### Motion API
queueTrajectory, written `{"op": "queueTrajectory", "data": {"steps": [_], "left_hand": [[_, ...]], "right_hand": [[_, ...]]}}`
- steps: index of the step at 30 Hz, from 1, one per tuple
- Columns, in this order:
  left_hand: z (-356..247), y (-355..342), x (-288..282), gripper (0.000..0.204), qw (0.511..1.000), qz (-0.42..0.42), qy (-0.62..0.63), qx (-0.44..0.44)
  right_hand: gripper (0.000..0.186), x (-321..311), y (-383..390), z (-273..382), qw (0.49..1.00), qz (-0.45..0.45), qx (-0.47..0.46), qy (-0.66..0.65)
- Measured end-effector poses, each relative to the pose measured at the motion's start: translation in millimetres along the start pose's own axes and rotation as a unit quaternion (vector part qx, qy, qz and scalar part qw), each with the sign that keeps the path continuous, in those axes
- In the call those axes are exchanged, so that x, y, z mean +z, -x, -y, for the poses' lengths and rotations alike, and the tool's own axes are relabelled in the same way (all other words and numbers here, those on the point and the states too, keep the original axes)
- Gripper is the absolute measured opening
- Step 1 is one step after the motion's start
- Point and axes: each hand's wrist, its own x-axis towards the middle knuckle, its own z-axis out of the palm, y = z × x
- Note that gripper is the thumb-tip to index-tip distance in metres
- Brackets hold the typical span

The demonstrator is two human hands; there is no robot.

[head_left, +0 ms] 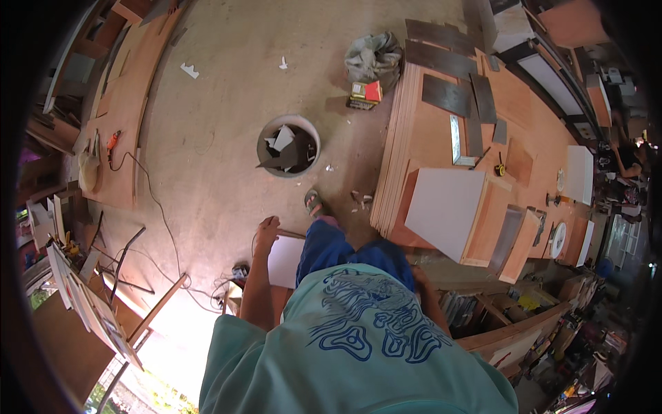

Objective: The person sands a small wooden cabinet with sandpaper and then applies a liquid finish using a red cloth. The person handles the cabinet, sandpaper, and a container of finish while working at a cluttered workbench.

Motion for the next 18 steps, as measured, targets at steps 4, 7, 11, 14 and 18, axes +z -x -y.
{"op": "queueTrajectory", "data": {"steps": [4, 7, 11, 14, 18], "left_hand": [[5.4, -23.3, -20.6, 0.043, 0.998, -0.010, 0.053, -0.016], [57.0, -26.7, -33.2, 0.043, 0.998, -0.027, 0.035, -0.033], [70.4, -11.6, -29.7, 0.040, 0.993, 0.008, 0.052, -0.107], [60.4, 1.8, -29.9, 0.035, 0.987, 0.047, 0.028, -0.153], [40.0, 0.6, -27.5, 0.035, 0.985, 0.032, 0.004, -0.168]], "right_hand": [[0.040, -28.7, -93.5, -70.9, 0.953, -0.036, 0.059, 0.294], [0.037, 39.0, -93.9, 65.6, 0.815, 0.020, -0.082, 0.573], [0.027, 75.5, -95.4, 166.1, 0.889, -0.098, -0.047, 0.444], [0.024, 76.9, -135.4, 196.0, 0.883, -0.129, -0.170, 0.419], [0.023, 83.2, -211.3, 249.4, 0.808, -0.085, -0.352, 0.466]]}}
